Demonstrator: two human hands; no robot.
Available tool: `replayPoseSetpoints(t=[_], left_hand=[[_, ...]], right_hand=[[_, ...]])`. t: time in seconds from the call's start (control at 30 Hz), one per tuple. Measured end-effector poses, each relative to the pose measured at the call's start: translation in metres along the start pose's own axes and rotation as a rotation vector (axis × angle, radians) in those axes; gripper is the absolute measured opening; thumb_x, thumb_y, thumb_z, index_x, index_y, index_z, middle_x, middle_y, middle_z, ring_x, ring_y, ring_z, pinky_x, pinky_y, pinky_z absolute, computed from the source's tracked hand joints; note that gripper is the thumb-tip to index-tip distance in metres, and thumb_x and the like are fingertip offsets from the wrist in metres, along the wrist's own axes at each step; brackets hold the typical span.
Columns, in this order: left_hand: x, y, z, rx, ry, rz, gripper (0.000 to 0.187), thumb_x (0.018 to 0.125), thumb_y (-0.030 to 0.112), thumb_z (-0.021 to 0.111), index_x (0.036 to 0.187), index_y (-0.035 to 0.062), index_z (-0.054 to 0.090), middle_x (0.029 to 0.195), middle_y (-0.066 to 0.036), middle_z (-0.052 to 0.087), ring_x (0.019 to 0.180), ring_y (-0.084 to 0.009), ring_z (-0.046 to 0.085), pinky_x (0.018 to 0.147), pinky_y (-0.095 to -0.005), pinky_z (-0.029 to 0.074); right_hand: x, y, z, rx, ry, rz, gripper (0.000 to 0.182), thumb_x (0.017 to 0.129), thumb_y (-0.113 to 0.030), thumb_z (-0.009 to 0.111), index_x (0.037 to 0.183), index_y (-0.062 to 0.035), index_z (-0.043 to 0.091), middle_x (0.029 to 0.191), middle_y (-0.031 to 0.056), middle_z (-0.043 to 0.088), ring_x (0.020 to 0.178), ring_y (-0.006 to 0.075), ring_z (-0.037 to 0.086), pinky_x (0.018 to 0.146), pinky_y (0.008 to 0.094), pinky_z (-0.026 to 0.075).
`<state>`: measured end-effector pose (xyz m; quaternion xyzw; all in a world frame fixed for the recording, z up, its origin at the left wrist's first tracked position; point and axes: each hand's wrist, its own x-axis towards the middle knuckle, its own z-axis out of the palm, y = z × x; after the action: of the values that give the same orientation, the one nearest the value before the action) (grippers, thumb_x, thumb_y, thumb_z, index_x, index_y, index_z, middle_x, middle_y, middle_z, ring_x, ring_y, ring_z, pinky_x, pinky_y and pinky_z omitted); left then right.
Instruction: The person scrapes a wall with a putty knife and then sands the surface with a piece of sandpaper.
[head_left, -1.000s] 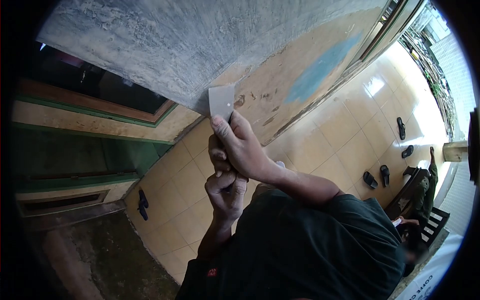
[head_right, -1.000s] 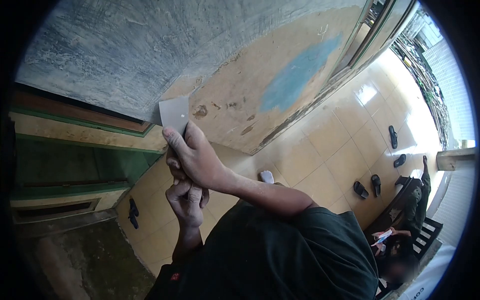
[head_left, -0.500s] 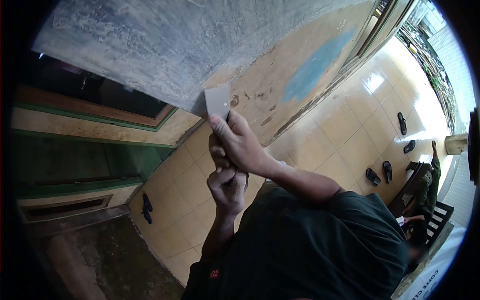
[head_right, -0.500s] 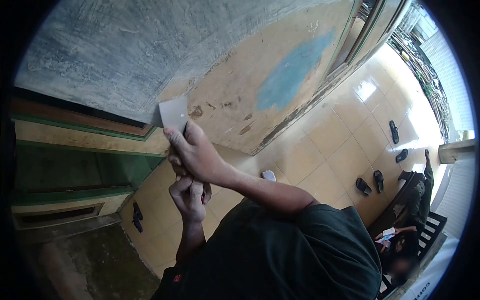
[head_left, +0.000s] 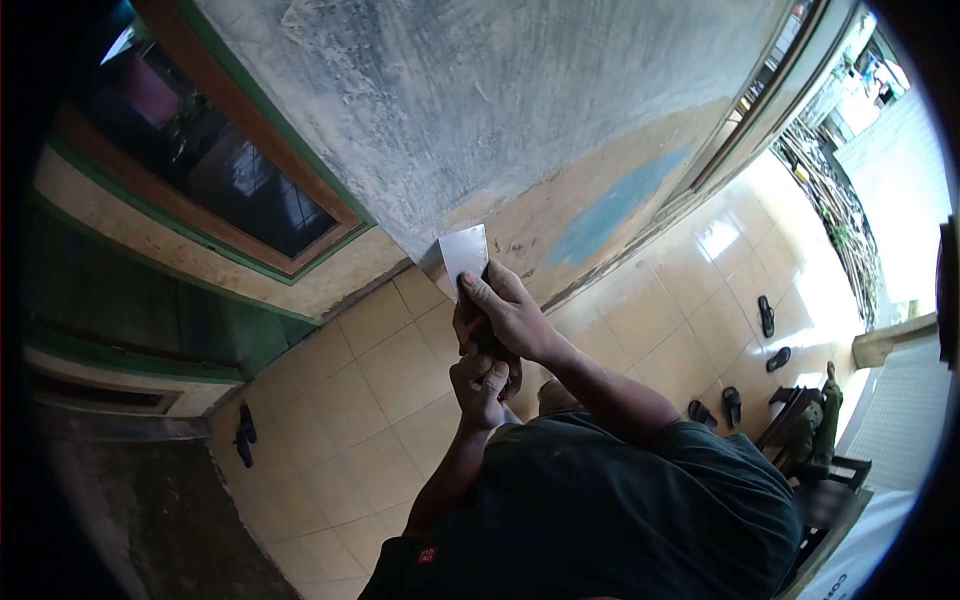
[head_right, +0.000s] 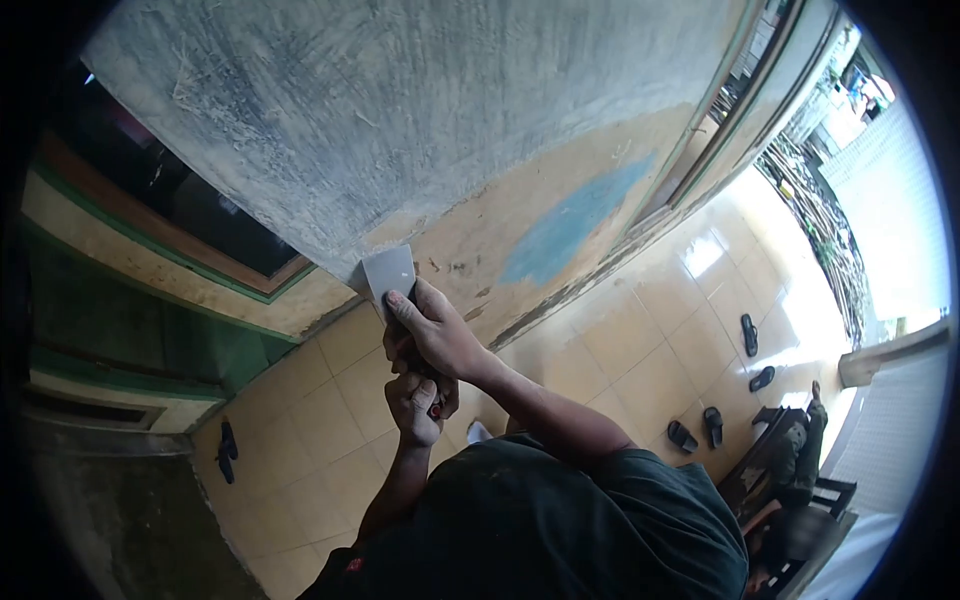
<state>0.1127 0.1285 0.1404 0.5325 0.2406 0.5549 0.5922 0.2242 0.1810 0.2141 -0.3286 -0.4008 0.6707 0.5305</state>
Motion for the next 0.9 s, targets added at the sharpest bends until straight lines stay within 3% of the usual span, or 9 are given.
replayPoseSetpoints(t=[0.07,0.1,0.2,0.33,0.43,0.53,0.7,0.9], left_hand=[[-0.003,-0.011,0.003,-0.153,0.112,-0.057,0.032,0.084,0.013,0.055,0.056,0.0032,0.043,0.048,-0.003,0.041,0.038,-0.0079,0.036,0.036,-0.0228,0.026],[0.000,-0.012,0.011,-0.288,0.087,-0.054,0.031,0.084,0.012,0.056,0.057,0.0034,0.043,0.053,-0.006,0.045,0.039,-0.0090,0.037,0.036,-0.0228,0.027],[0.014,-0.014,0.035,-0.285,0.108,0.064,0.030,0.084,0.012,0.057,0.058,0.0023,0.044,0.060,-0.008,0.049,0.040,-0.0093,0.038,0.036,-0.0226,0.028],[0.020,-0.043,0.059,-0.310,0.296,0.108,0.031,0.085,0.013,0.058,0.059,0.0011,0.045,0.065,-0.009,0.051,0.041,-0.0094,0.038,0.035,-0.0224,0.027],[0.027,-0.046,0.081,-0.346,0.380,0.189,0.037,0.085,0.016,0.061,0.056,-0.0007,0.046,0.059,-0.008,0.050,0.041,-0.0100,0.039,0.034,-0.0221,0.025],[0.034,-0.045,0.088,-0.297,0.328,0.313,0.039,0.085,0.016,0.061,0.053,-0.0005,0.046,0.055,-0.008,0.049,0.040,-0.0098,0.038,0.034,-0.0228,0.025],[0.025,-0.054,0.084,-0.260,0.445,0.276,0.036,0.082,0.013,0.063,0.052,0.0012,0.049,0.055,-0.007,0.053,0.050,-0.0139,0.048,0.046,-0.0275,0.036],[0.029,-0.057,0.083,-0.248,0.452,0.350,0.038,0.084,0.015,0.063,0.053,0.0004,0.048,0.059,-0.008,0.052,0.047,-0.0127,0.045,0.037,-0.0234,0.029]], right_hand=[[0.002,-0.008,-0.006,0.182,-0.152,-0.057,0.029,0.098,-0.029,0.038,0.108,-0.0015,0.040,0.070,0.0085,0.057,0.057,0.0160,0.059,0.053,0.0261,0.048],[0.004,-0.008,-0.009,0.259,-0.159,-0.052,0.029,0.098,-0.029,0.035,0.110,-0.0020,0.038,0.073,0.0120,0.060,0.059,0.0184,0.061,0.054,0.0266,0.049],[0.008,-0.010,-0.024,0.303,-0.201,0.012,0.027,0.098,-0.030,0.035,0.108,-0.0041,0.038,0.077,0.0145,0.060,0.059,0.0187,0.061,0.052,0.0262,0.048],[0.015,-0.024,-0.045,0.194,-0.383,0.156,0.023,0.099,-0.028,0.035,0.103,-0.0058,0.038,0.073,0.0091,0.055,0.055,0.0138,0.054,0.048,0.0247,0.045],[0.010,-0.035,-0.041,0.162,-0.271,0.119,0.017,0.099,-0.024,0.037,0.097,-0.0072,0.038,0.067,0.0005,0.037,0.051,0.0062,0.036,0.043,0.0202,0.034],[0.009,-0.049,-0.042,0.125,-0.247,0.181,0.016,0.099,-0.023,0.037,0.096,-0.0074,0.038,0.067,0.0010,0.039,0.052,0.0058,0.038,0.042,0.0195,0.033],[0.010,-0.026,-0.046,0.062,-0.223,0.174,0.015,0.099,-0.022,0.036,0.097,-0.0069,0.036,0.061,0.0001,0.038,0.049,0.0053,0.036,0.041,0.0202,0.032],[0.011,-0.026,-0.041,-0.016,-0.182,0.142,0.016,0.098,-0.022,0.038,0.096,-0.0061,0.036,0.060,0.0003,0.037,0.049,0.0052,0.035,0.040,0.0204,0.031]])
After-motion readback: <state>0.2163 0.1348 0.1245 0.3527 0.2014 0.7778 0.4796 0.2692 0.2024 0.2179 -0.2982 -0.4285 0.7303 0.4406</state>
